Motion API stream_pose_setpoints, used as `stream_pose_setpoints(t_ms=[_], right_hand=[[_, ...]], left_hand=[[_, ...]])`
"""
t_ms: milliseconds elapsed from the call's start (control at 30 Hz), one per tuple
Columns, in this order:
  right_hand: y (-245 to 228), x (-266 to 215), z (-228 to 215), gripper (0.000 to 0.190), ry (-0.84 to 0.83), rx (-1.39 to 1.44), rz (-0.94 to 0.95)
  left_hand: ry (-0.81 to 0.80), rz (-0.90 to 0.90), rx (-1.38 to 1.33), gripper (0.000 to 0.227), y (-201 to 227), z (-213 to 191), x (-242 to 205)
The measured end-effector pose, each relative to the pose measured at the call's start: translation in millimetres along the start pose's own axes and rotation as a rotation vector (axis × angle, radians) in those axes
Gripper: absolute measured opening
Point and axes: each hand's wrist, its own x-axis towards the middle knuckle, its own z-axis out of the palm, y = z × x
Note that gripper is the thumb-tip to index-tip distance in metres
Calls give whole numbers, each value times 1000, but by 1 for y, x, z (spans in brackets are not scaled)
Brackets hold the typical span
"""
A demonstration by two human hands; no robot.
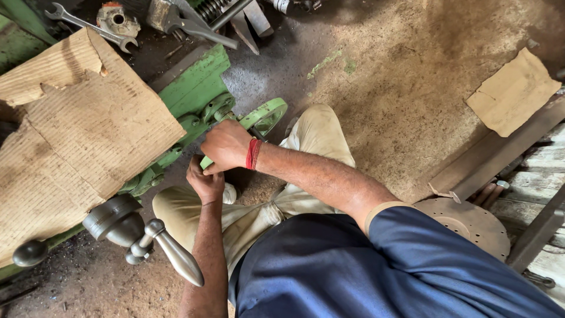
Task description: The person sits on the floor and operates a green metal lathe by turning a handwheel with both hands. The person repeatedly rotates the wheel to move the lathe carriage and occasionally adjusts a piece of cardboard on the machine.
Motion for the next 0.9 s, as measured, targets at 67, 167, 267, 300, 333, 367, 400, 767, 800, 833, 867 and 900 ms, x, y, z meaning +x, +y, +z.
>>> stream_pose_setpoints(t_ms=[67,167,267,300,333,367,400,767,800,833,867,900], right_hand=[[0,0,0,51,14,9,-14],[-1,1,1,50,-54,-5,8],[-2,1,2,50,2,4,-8],[-2,1,2,50,-2,4,-5],[-2,1,3,49,-6,4,-2],[-2,2,3,49,-10,4,2],[-3,2,3,49,-4,4,3],[18,-14,-16,61,164,82,-159],[24,-20,-19,65,92,109,-135],[32,-25,-23,65,121,110,-115],[40,-32,-29,65,145,113,-96],[46,-36,-34,66,103,122,-68]], left_hand=[[13,16,6,30,-2,1,0],[-3,7,15,35,-4,1,-1],[5,21,18,39,-6,1,-2],[5,22,12,38,-7,2,-2],[4,23,6,38,-8,2,-2],[3,24,0,37,-9,2,-2],[5,20,-2,37,-9,2,-2],[-7,49,-107,40,-4,-5,-7],[-12,21,-57,40,-5,-6,-9],[-19,-9,-8,40,-7,-6,-8],[-23,-9,-9,35,-9,-5,-8],[-27,-10,-9,30,-10,-5,-7]])
